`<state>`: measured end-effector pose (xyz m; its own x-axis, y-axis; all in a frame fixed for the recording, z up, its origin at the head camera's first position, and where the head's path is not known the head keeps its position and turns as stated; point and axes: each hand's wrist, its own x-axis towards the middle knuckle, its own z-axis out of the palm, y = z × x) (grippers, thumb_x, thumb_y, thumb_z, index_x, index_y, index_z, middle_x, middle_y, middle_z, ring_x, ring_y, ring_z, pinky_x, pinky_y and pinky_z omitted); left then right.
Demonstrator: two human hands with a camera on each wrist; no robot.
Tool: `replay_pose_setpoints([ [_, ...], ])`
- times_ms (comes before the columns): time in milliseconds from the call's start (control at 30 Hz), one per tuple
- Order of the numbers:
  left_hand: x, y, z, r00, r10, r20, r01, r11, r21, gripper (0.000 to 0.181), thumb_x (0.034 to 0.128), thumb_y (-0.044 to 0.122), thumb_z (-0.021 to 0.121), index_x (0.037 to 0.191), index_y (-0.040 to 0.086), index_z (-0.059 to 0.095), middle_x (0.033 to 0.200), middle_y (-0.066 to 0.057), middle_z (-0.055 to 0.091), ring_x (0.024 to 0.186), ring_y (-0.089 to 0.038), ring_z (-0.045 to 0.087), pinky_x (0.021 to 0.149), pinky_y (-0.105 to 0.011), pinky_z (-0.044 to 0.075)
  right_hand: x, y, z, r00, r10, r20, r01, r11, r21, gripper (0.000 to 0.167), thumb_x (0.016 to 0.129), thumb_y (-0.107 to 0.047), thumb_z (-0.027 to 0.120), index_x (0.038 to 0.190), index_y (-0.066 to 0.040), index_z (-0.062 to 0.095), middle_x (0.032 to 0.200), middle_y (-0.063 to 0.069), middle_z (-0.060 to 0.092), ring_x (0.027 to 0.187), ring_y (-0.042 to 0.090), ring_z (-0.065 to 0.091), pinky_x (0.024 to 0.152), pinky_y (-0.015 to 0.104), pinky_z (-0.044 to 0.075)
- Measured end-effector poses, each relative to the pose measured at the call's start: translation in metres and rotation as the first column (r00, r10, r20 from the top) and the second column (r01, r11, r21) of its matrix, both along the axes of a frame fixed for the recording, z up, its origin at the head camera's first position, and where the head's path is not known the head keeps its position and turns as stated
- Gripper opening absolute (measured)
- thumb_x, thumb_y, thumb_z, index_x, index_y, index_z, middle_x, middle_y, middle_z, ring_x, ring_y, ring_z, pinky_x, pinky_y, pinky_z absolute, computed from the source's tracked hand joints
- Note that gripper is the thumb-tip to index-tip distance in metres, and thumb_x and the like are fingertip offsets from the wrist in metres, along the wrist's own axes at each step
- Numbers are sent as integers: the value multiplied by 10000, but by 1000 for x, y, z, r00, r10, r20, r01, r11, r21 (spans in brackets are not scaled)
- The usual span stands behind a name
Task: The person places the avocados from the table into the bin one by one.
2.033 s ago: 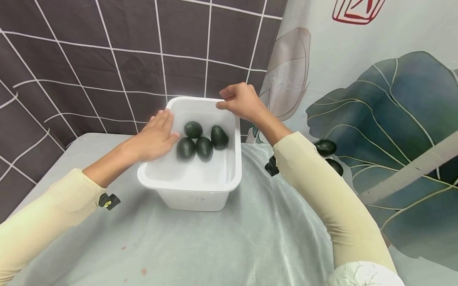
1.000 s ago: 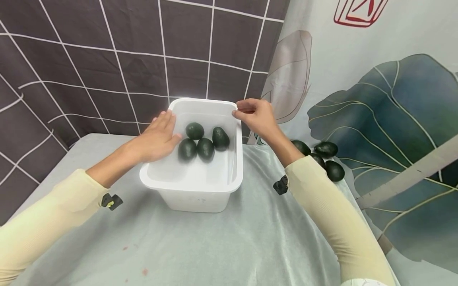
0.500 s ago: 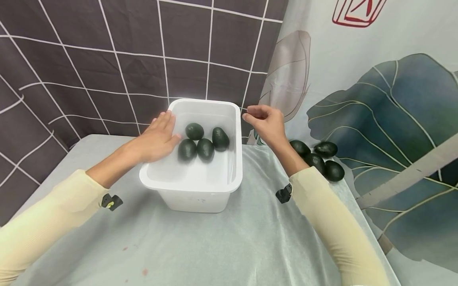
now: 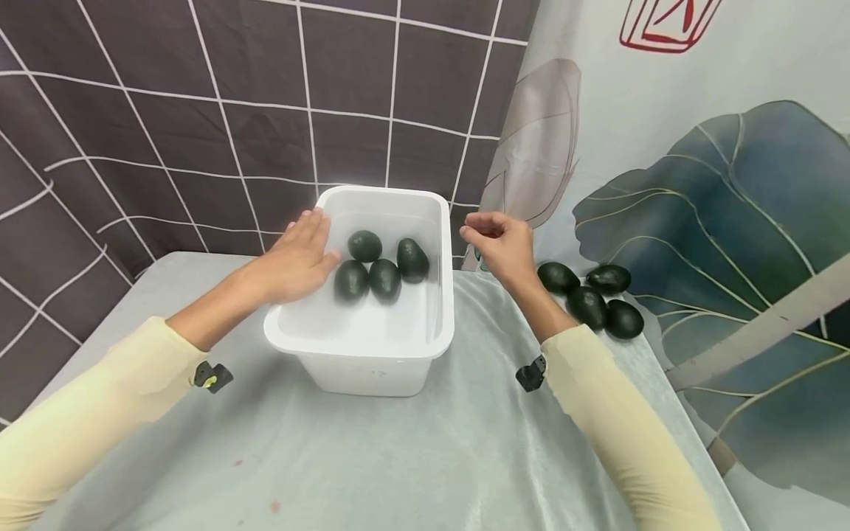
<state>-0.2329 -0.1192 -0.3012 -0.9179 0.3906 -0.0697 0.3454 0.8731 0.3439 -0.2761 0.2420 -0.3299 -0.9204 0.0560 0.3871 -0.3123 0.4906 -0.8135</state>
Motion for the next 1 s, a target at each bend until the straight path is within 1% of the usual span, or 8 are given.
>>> replay_pose_setpoints([
  [133,0,1,0,1000,-4,-8,4,1000,-1,799,1187,384,268,1763,-105,6,1875,-296,-108,1777,-464,-99,1461,-567,-41,3,4,-5,1000,7,-4,-7,1000,-10,280,989,-196,860,1218,-35,865,946,-284,771,894,-93,744,838,95,573],
  [233,-1,4,1,1000,-13,-13,13,1000,8,807,1185,391,279,1763,-107,13,1875,-298,-105,1777,-463,-100,1462,-563,-42,6,9,-7,1000,-8,-1,8,1000,-16,267,990,-169,852,1214,-24,863,922,-320,744,886,-100,736,836,86,569],
  [333,-2,5,2,1000,-13,-14,14,1000,10,807,1185,390,283,1763,-106,16,1876,-297,-103,1777,-462,-103,1462,-559,-48,9,13,-8,999,-28,22,28,1000,-5,279,993,-180,852,1229,-31,859,969,-255,777,900,-93,733,839,84,566],
  [467,-2,3,2,1000,-6,-14,6,1000,4,805,1187,386,285,1762,-108,15,1876,-300,-100,1777,-463,-102,1461,-566,-40,12,16,-9,997,-52,55,51,998,25,306,1003,-217,852,1259,-50,852,1096,-74,832,924,-90,722,834,90,561],
  [533,-1,2,1,1000,-3,-16,3,1000,2,806,1187,386,288,1762,-109,14,1875,-303,-99,1777,-464,-101,1462,-567,-35,13,18,-10,996,-58,60,56,998,36,306,1005,-218,850,1261,-50,851,1117,-44,835,927,-98,717,833,86,559],
  [600,-1,1,1,1000,-2,-10,2,1000,5,804,1188,385,281,1762,-108,11,1874,-302,-104,1776,-465,-103,1461,-569,-36,14,20,-12,997,-54,57,52,998,35,302,1002,-210,852,1255,-45,852,1093,-83,830,924,-107,718,834,83,559],
  [800,1,-1,-1,1000,-1,-2,1,1000,4,799,1187,379,269,1760,-110,5,1873,-301,-111,1776,-465,-106,1461,-572,-38,16,26,-20,998,-45,51,44,999,23,292,992,-203,859,1231,-34,858,941,-322,737,913,-118,721,835,73,556],
  [1000,0,0,-1,1000,-5,-10,5,1000,8,800,1183,374,276,1758,-118,19,1872,-307,-102,1775,-473,-92,1461,-578,-23,21,31,-26,995,-77,69,74,997,36,332,993,-250,863,1248,-38,852,988,-265,801,912,-139,718,820,72,557],
])
